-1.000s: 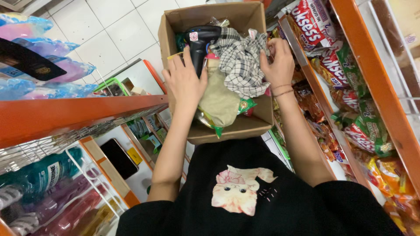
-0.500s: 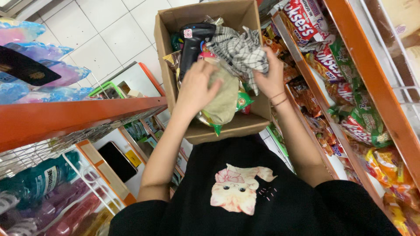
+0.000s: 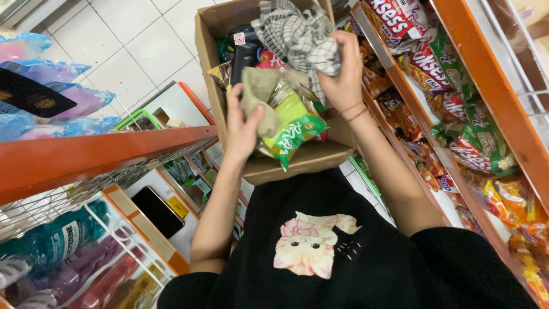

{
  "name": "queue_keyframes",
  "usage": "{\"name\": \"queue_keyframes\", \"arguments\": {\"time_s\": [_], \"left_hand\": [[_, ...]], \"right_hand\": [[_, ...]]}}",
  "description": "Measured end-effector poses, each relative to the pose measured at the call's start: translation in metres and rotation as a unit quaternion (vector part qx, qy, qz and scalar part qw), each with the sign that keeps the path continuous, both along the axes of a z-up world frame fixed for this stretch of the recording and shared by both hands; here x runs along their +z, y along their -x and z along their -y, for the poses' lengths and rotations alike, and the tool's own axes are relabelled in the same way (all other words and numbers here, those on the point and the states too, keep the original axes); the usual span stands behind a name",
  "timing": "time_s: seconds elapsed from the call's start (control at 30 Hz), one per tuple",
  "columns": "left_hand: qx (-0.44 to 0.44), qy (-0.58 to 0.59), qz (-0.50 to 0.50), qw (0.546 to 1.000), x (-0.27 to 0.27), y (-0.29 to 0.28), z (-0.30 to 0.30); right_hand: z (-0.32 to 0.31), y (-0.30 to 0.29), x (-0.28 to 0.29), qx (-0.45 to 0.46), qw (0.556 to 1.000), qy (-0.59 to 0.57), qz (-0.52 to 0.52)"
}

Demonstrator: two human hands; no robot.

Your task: The person picks up packaged bread from a store shelf, wipes each package with a cloth, scans the barcode with a handheld scanner, and places it back onto the shelf.

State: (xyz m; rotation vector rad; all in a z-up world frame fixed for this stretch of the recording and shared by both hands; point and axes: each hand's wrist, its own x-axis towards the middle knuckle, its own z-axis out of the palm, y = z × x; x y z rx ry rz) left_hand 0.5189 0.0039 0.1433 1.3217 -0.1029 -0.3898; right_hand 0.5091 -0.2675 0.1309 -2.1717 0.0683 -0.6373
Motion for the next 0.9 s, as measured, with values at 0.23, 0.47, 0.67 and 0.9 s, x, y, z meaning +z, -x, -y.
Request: {"name": "queue_keyframes", "arguments": {"time_s": [0.23,0.47,0.67,0.9], "left_hand": [[0.067,0.522,-0.227,0.82,0.022,-0.015,-0.036],[0.044,0.53,-0.237,0.813,0.046,0.003,-0.028],[-0.013,0.42,-0.192,0.887,0.023,0.001,-0.025],[0.115,0.071,0.116,0.984,0.029,-0.007,-0.019]], "right_hand": [[-0.048,-0.004,0.054,0.044,0.946,0.32,-0.013],[-0.057,0.057,0.062,0.009,0.972,0.133,-0.195],[-0.046,0.063,0.034,0.023,0.925,0.057,-0.376],[-0.035,0.081,0.03,0.098,0.96,-0.208,-0.157]]}}
